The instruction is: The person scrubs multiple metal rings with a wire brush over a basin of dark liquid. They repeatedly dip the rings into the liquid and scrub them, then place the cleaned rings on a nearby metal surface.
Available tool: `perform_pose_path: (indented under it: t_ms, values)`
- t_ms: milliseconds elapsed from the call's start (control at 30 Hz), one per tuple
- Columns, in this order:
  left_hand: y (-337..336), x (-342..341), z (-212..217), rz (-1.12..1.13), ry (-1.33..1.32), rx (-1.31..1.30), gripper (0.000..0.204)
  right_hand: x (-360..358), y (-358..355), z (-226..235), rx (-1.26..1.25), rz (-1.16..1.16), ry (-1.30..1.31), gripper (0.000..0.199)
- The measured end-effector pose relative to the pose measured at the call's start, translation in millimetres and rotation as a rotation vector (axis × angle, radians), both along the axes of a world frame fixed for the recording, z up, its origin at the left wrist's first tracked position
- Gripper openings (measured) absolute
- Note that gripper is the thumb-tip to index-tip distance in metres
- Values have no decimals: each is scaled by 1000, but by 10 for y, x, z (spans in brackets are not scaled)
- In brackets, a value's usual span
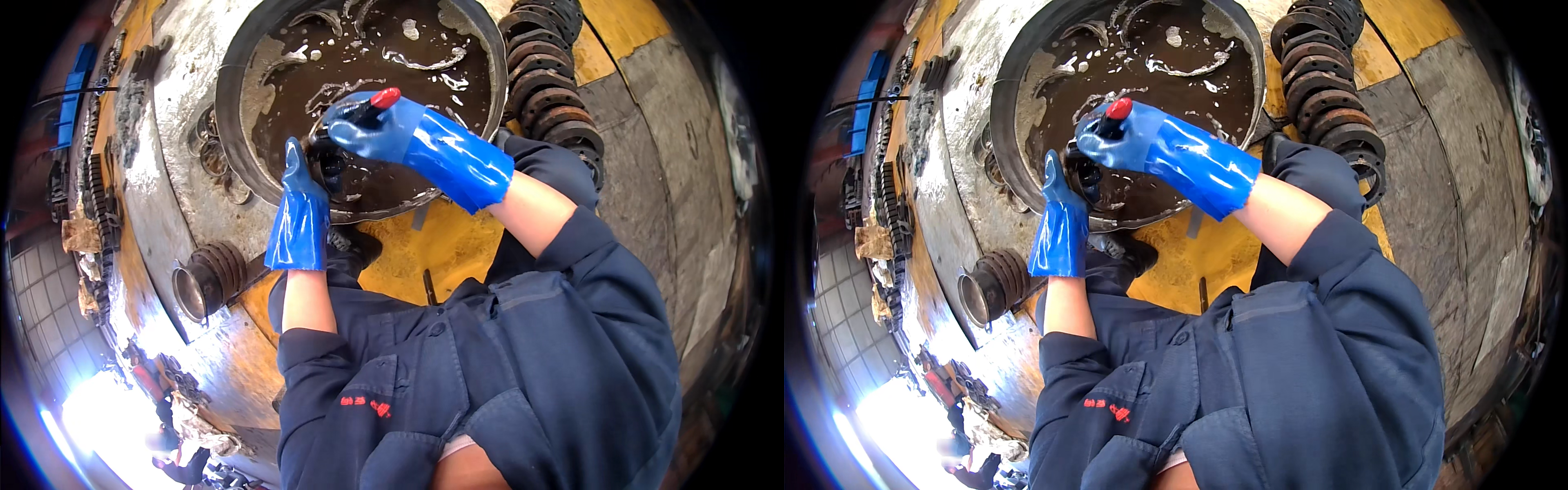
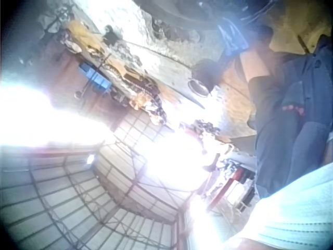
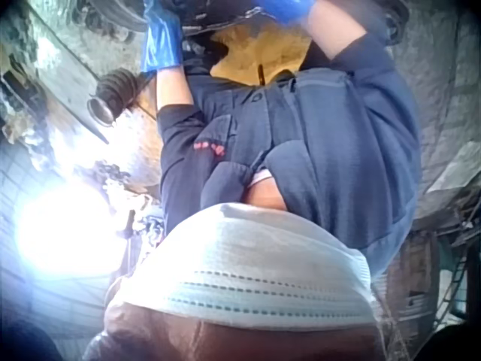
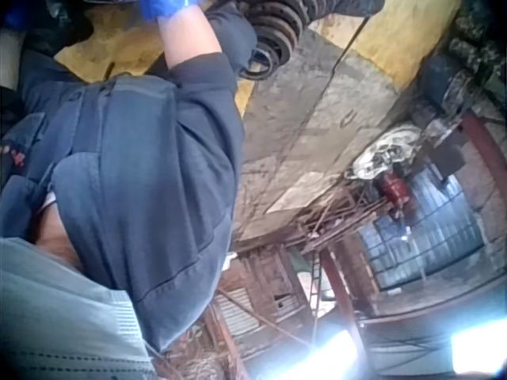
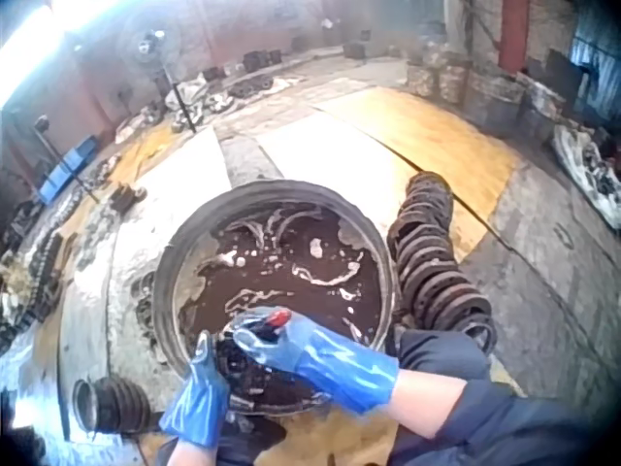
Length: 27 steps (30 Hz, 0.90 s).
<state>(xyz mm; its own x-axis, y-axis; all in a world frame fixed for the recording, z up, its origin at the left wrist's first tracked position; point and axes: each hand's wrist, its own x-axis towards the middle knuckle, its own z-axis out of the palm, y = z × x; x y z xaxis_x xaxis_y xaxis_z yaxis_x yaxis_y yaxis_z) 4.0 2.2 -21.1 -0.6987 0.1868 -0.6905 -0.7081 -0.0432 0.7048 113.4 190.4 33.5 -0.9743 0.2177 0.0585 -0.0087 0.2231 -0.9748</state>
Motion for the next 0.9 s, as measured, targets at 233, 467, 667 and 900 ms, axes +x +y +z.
perform_pose_path:
  t_ms: [233, 467, 667, 900]
  values:
    - [-155, -19, 112, -150, 73, -22, 56, -50, 178, -290, -615, -465, -111, 27]
    - [-227, -35, 196, -88, 297, 136, 62, 200, 190, -550, -792, -521, -392, 42]
    - [-197, -69, 243, -43, 322, 199, 64, 391, 82, -115, -439, -231, -559, 48]
    - [-201, 0, 311, -268, 395, 401, 65, 82, 173, -672, -132, -82, -541, 63]
